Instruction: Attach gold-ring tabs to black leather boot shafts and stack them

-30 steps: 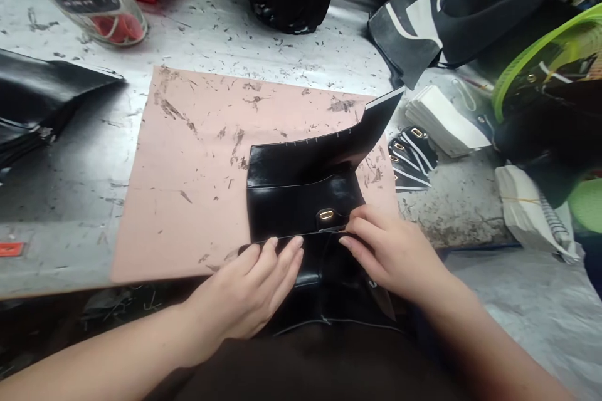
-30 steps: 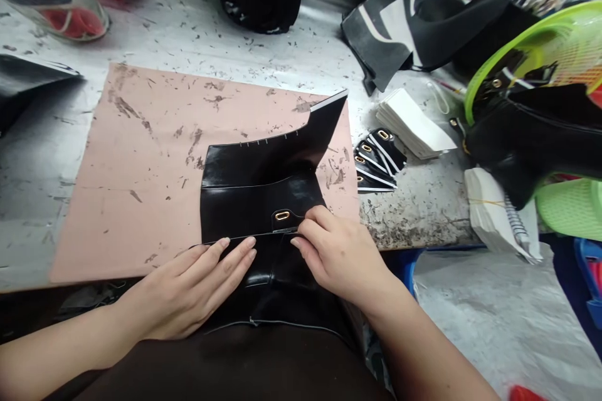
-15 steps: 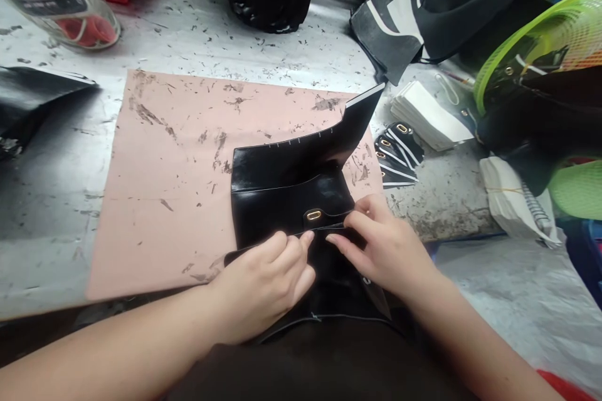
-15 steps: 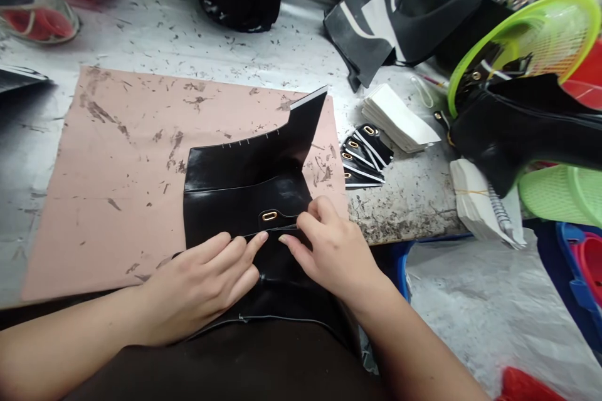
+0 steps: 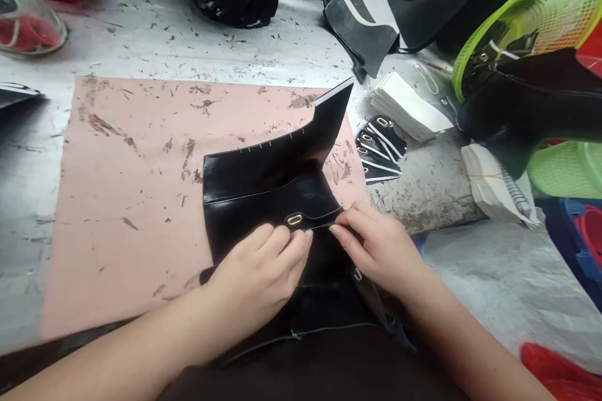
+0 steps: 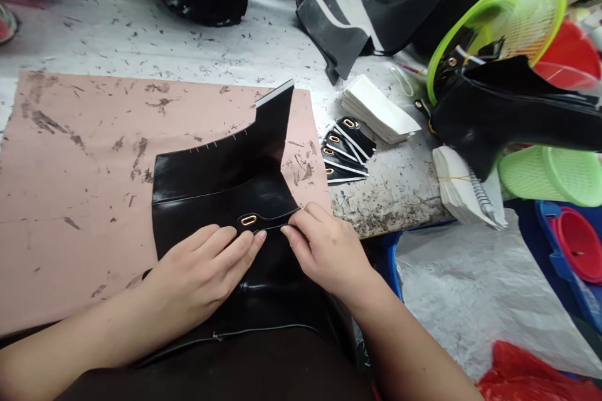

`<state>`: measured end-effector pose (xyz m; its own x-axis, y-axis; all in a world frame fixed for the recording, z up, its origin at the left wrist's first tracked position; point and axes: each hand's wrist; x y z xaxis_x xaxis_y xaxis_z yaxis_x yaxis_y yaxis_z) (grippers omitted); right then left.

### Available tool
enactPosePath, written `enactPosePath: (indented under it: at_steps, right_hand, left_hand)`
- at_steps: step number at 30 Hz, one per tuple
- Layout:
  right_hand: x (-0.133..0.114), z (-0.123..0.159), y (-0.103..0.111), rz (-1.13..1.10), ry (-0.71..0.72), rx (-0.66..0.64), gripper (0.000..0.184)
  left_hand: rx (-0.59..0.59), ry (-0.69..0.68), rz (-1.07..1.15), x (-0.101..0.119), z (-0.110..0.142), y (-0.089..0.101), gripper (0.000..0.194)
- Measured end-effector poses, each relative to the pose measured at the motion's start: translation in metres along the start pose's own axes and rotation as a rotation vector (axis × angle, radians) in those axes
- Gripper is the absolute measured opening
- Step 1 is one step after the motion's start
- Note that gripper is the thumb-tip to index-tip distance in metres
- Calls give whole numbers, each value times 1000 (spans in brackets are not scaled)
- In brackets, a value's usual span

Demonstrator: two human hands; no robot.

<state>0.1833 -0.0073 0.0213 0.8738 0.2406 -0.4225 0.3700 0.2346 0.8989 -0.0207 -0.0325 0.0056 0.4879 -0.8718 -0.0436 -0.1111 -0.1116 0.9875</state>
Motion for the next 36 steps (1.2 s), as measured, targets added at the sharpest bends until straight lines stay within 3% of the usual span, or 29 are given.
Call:
enactPosePath:
  at_steps: [3,7,11,15,20,24,29,33,36]
  right_hand:
    - [5,5,5,-123,-31,21,19]
    - [11,10,2,-292,-133,160,13]
    - [12,6,-9,-360,-212,259,13]
    - [10,3,-13,-341,-251,268,15]
    - [10,-2,-5,-281,-345,132,12]
    - [14,-12,2,-270,-414,-18,14]
    - [25,-11,10,-504,-441,-108,10]
    - [28,5,15,-485,-420,-63,20]
    - [26,14,14,-346,-370,-53,18]
  left_hand:
    - [7,1,-15,0,-2,-2,34]
    - [36,-16,-40,-1,-4,-2,32]
    - [73,-19,-43,-4,-7,-2,33]
    - [79,-30,-43,-5,-7,-2,35]
    - [62,-15,-15,-5,-4,-5,32]
    - [-7,12,22,-9,-18,-8,41]
    - [-103,75,84,-14,-43,-4,41]
    - [15,178,104,-23,-33,3,34]
    - [205,438,65,-40,-17,4,36]
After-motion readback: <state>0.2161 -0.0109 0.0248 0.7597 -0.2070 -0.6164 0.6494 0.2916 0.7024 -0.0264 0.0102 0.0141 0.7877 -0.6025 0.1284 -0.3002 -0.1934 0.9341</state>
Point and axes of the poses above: each hand's wrist, its own z-axis away from the middle knuckle, its own y-axis out of the back of the hand, x = y × z, and after that the axes turned 7 degrees about -y, right-handed
